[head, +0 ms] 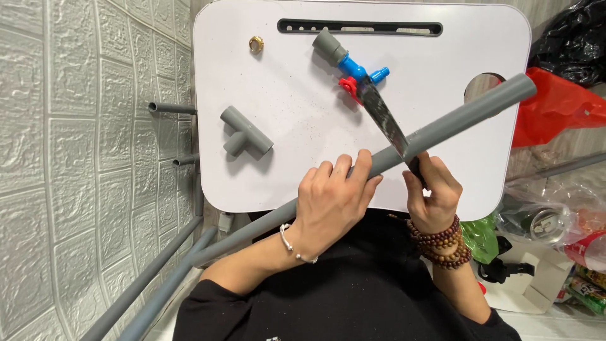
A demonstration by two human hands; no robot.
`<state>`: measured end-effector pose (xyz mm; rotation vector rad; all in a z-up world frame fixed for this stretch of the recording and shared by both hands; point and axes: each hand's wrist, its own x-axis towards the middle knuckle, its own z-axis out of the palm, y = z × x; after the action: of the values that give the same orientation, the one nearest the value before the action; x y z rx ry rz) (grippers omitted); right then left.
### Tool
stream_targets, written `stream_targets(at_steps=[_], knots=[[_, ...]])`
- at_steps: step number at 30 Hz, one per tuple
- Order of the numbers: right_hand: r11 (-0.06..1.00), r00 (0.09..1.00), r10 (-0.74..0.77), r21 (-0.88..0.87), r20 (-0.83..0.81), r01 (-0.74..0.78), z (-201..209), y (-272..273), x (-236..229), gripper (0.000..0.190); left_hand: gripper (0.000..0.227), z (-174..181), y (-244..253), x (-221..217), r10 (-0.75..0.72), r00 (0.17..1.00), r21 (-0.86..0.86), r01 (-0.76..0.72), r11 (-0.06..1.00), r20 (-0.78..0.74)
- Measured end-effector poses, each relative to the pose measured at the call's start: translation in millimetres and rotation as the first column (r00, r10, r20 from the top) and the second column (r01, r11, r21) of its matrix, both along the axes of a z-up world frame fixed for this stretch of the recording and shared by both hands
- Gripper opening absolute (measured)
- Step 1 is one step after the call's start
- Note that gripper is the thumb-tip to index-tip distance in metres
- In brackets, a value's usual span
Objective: Cutting PVC pipes with a hacksaw blade and assembling them with plastic connectors
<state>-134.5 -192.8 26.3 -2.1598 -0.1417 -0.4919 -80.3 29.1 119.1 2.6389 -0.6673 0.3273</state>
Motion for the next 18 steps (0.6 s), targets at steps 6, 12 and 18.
stream_targets(at_steps=[6,12,18], knots=[[0.991,0.999,0.046,0.126,0.020,-0.048,-9.5,-5.4,-3.7,0.036,0.037,17.8,5.6,-10.3,-0.063,0.993,-0.079,0.055,0.995,-0.099],[0.989,0.992,0.077,0.121,0.097,-0.088,-19.3,-4.9,-4.8,0.033,0.037,23.4,10.3,-5.3,-0.116,0.979,-0.131,0.095,0.987,-0.165],[0.996,0.988,0.034,-0.083,0.148,-0.022,-3.5,11.8,-0.9,0.039,0.043,9.5,14.0,11.4,-0.147,0.918,-0.255,0.052,0.966,-0.369]])
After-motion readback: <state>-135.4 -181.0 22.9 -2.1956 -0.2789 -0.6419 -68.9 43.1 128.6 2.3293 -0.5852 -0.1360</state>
